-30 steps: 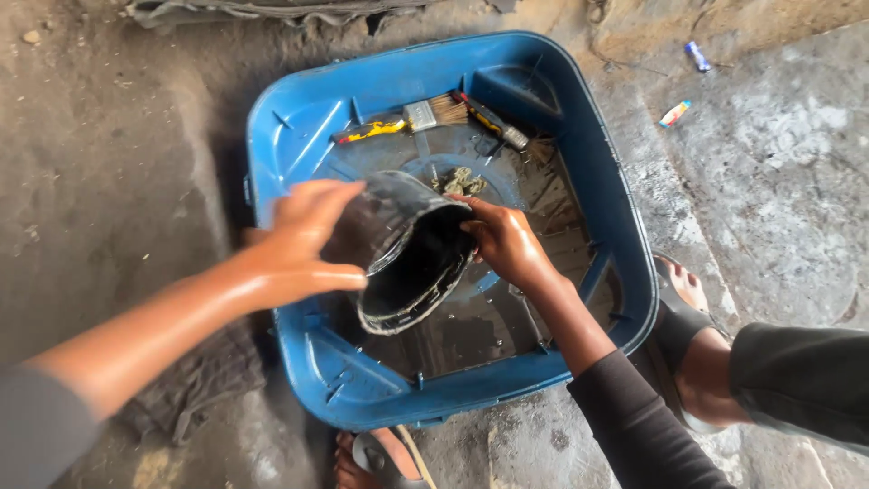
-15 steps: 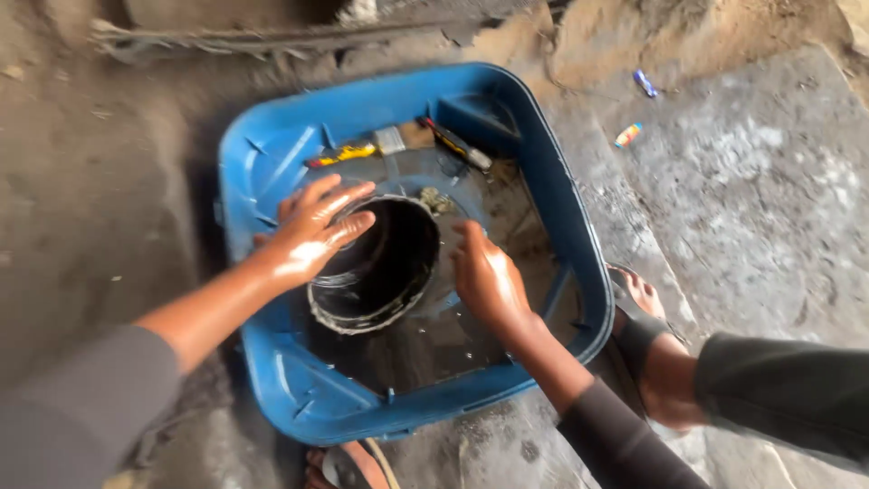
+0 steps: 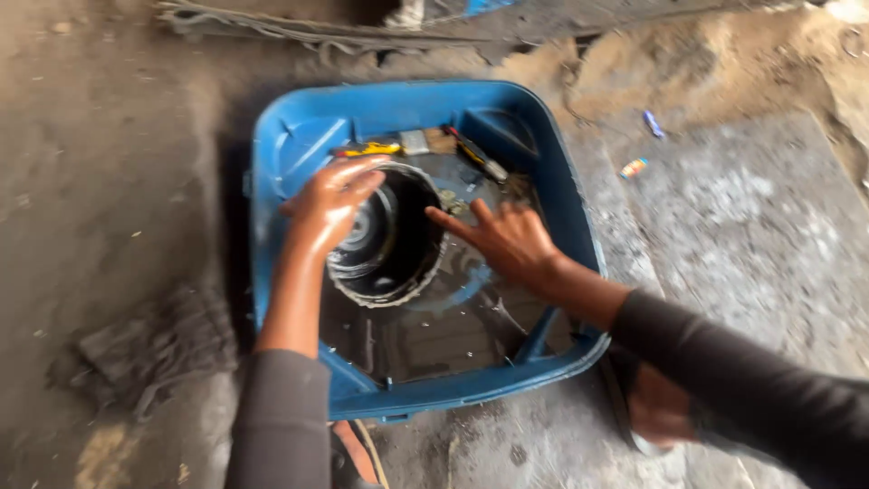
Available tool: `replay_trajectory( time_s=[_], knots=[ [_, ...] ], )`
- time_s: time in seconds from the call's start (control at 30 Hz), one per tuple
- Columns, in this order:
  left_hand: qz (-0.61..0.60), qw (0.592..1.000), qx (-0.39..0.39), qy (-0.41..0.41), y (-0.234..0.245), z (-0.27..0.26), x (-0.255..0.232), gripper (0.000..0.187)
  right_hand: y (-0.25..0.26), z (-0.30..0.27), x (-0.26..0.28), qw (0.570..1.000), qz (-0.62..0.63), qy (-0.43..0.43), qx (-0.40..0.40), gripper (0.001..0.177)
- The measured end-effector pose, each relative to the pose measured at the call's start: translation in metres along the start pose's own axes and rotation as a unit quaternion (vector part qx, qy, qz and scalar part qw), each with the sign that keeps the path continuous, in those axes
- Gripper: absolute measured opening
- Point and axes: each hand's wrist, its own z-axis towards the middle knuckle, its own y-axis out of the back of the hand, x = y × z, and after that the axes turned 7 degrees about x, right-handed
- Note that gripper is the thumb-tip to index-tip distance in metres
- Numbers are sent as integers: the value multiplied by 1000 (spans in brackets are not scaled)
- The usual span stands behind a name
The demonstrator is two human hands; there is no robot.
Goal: Cleaning automotive brake parts in a bin of fluid.
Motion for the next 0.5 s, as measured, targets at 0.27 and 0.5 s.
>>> replay_trajectory(
  time_s=[0.27,0.5],
  knots=[
    [62,996,-12,-59,-17,12,-2,33,-26,16,-9,986,-157,44,-14,93],
    [69,996,-3,-58,-26,18,-5,33,-21,6,13,992,-23,31,118,99]
  ],
)
